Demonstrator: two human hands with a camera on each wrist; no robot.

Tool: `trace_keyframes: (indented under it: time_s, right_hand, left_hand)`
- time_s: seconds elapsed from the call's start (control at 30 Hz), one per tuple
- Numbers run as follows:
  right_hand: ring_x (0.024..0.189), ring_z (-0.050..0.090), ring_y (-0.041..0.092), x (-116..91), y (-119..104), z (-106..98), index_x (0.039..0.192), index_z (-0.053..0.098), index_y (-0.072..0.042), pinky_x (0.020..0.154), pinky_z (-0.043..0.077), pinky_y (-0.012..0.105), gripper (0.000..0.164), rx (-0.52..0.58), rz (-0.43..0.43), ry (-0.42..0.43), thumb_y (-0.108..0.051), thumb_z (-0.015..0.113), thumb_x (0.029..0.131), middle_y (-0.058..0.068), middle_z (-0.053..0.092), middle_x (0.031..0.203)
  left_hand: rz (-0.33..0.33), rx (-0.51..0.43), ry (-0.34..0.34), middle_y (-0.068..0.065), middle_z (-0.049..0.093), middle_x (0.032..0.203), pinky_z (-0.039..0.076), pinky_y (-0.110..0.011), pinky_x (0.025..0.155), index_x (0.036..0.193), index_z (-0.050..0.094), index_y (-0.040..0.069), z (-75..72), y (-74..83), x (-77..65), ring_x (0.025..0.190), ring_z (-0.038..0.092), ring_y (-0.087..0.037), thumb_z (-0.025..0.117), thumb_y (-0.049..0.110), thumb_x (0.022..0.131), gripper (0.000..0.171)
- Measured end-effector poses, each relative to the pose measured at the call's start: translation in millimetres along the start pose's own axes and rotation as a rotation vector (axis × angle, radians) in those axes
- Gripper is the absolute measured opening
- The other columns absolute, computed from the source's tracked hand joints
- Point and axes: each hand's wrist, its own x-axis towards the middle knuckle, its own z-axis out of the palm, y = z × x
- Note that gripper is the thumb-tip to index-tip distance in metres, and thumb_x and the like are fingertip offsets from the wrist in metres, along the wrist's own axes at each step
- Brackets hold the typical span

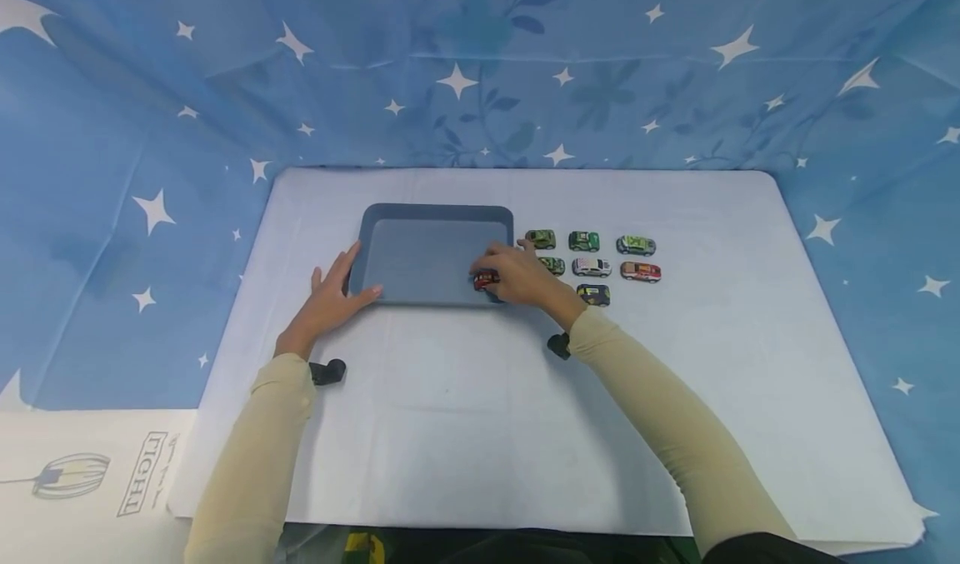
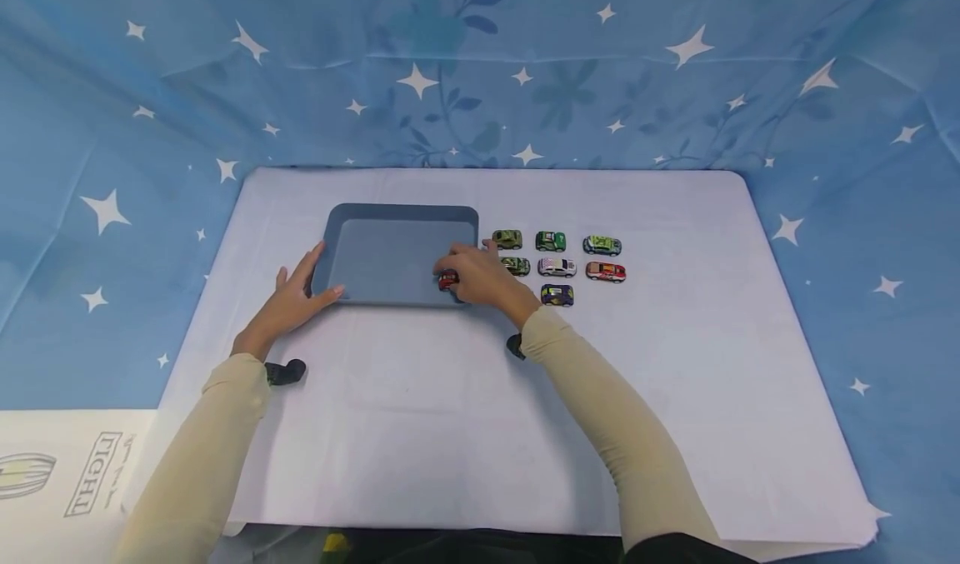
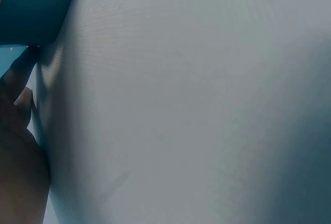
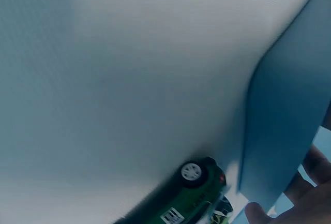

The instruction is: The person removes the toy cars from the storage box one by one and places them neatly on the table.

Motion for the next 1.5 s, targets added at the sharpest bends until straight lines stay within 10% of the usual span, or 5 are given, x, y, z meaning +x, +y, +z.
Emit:
trace_keyframes:
  time_s: [1.5]
  right_hand:
    - [0.124, 0.065, 0.028, -9, -8, -15, 0.125, 0.074, -0.004, 0.124, 0.020, 0.066, 0.028, -0.005, -0.035, 0.105, -0.010, 0.080, 0.099, 0.011, 0.073, 0.123]
  left_hand:
    - [0.051, 0.025, 0.016, -0.011, 0.000, 0.180, -0.021, -0.059, 0.124, 0.174, -0.002, 0.035, 4.4, -4.6, 4.8, 0.163, -0.008, -0.039, 0.064, 0.060, 0.103, 0.100]
